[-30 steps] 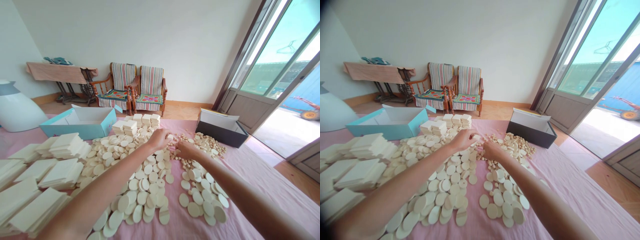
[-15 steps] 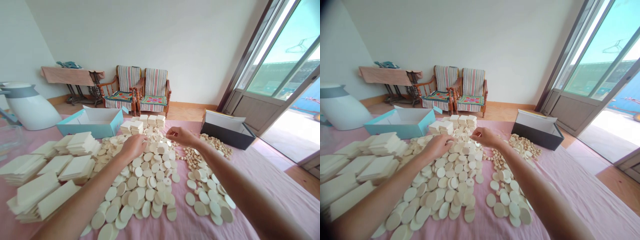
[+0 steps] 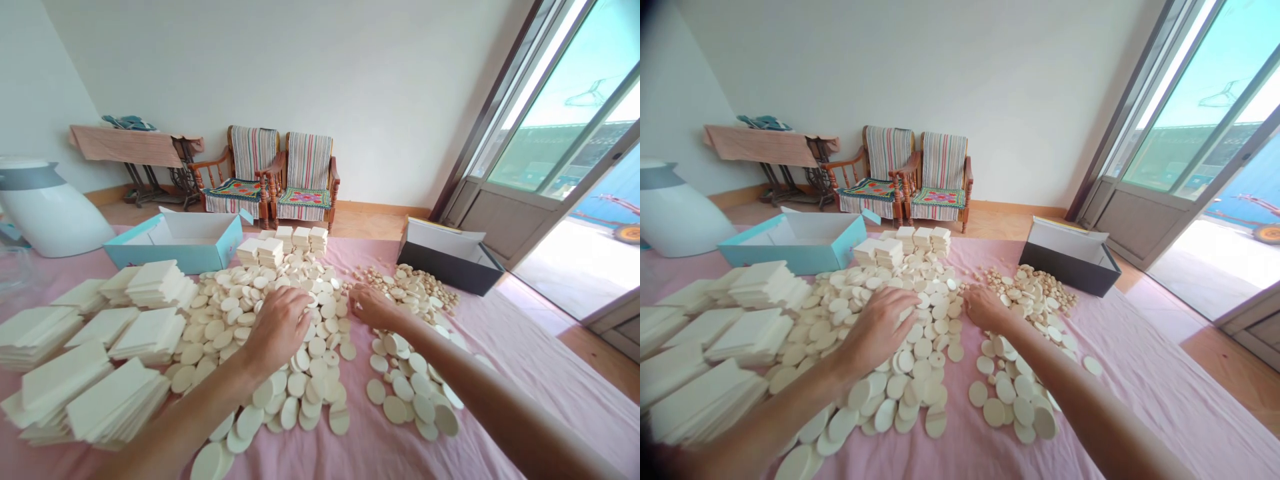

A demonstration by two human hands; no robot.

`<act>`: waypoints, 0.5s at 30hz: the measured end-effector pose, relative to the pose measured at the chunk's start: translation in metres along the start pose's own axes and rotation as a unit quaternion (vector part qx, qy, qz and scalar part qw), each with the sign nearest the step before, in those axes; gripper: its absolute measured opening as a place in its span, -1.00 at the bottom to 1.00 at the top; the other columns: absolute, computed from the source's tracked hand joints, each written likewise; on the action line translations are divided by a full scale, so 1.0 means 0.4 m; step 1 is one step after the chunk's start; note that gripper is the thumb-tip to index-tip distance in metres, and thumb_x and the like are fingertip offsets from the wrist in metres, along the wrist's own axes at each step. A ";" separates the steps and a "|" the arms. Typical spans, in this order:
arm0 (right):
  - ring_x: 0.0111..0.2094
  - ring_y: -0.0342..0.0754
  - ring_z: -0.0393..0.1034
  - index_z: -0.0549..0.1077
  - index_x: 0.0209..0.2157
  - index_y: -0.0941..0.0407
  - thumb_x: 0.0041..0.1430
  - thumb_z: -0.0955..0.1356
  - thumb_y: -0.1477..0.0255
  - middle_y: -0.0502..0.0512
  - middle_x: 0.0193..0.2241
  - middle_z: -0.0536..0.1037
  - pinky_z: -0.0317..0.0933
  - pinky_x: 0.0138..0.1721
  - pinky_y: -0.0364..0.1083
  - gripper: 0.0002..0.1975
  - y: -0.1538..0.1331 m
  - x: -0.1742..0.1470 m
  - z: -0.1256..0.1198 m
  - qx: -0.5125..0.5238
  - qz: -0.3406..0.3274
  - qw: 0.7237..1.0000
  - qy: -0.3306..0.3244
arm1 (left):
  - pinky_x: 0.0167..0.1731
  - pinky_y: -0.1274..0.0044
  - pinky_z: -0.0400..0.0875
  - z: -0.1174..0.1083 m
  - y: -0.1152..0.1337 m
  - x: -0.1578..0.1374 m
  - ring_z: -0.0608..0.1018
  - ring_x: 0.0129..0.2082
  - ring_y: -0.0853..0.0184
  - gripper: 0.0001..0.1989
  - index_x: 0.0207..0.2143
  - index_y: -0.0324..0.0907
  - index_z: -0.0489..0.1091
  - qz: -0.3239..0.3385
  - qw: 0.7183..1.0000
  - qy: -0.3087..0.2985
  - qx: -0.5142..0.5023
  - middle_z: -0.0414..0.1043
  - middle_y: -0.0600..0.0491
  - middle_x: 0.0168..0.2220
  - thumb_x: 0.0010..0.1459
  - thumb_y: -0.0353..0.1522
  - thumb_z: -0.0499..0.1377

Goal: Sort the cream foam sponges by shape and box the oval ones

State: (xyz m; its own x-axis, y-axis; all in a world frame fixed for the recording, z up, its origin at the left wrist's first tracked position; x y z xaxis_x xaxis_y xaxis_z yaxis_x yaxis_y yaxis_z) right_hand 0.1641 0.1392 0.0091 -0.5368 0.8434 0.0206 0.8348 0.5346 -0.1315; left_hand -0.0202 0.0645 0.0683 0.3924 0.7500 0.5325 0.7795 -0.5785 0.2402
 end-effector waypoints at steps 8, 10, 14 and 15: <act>-0.26 -0.05 0.34 0.45 -0.31 0.19 0.06 0.25 0.56 0.18 -0.30 0.48 0.12 -0.24 -0.14 -0.82 0.155 -0.077 -0.110 -0.014 0.131 0.990 0.057 | -0.06 0.33 0.32 0.001 0.008 -0.068 0.47 -0.12 0.25 -0.80 -0.22 -0.14 0.44 0.022 0.999 0.030 -0.026 0.50 0.01 -0.19 0.20 -0.45 0.03; -0.27 -0.06 0.35 0.47 -0.32 0.20 0.04 0.25 0.58 0.17 -0.31 0.49 0.14 -0.24 -0.15 -0.81 0.175 -0.107 -0.123 0.004 0.132 0.990 0.037 | -0.07 0.33 0.32 0.005 0.001 -0.075 0.47 -0.12 0.25 -0.80 -0.23 -0.16 0.43 0.025 0.998 0.040 -0.028 0.50 0.00 -0.20 0.21 -0.45 0.02; -0.06 0.06 0.29 0.46 -0.13 0.16 -0.14 0.34 0.62 0.20 -0.14 0.47 0.10 -0.04 -0.05 -0.57 0.187 -0.157 -0.120 -0.014 0.104 0.994 -0.035 | -0.08 0.33 0.33 0.013 -0.013 -0.079 0.48 -0.13 0.25 -0.82 -0.23 -0.17 0.43 0.026 0.998 0.053 -0.024 0.51 -0.01 -0.21 0.21 -0.43 0.04; -0.02 0.08 0.26 0.45 -0.11 0.14 -0.17 0.35 0.63 0.19 -0.10 0.45 0.08 0.00 -0.02 -0.52 0.181 -0.165 -0.113 -0.016 0.079 0.995 -0.058 | -0.09 0.33 0.34 0.013 -0.016 -0.079 0.48 -0.14 0.25 -0.83 -0.24 -0.16 0.43 0.024 0.998 0.053 -0.024 0.51 -0.01 -0.21 0.21 -0.42 0.04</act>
State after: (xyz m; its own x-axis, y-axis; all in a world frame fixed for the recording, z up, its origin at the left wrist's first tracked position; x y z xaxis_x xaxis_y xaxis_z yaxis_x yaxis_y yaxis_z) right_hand 0.2656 0.1249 0.0432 -0.4073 0.9063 -0.1133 0.9125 0.3986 -0.0914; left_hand -0.0348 0.0462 0.0456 0.3734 0.6836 0.6271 0.7359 -0.6298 0.2484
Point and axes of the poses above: each hand's wrist, its own x-axis towards the middle knuckle, its own z-axis out of the palm, y = z × x, the point moved 6 cm from there along x, towards the middle knuckle
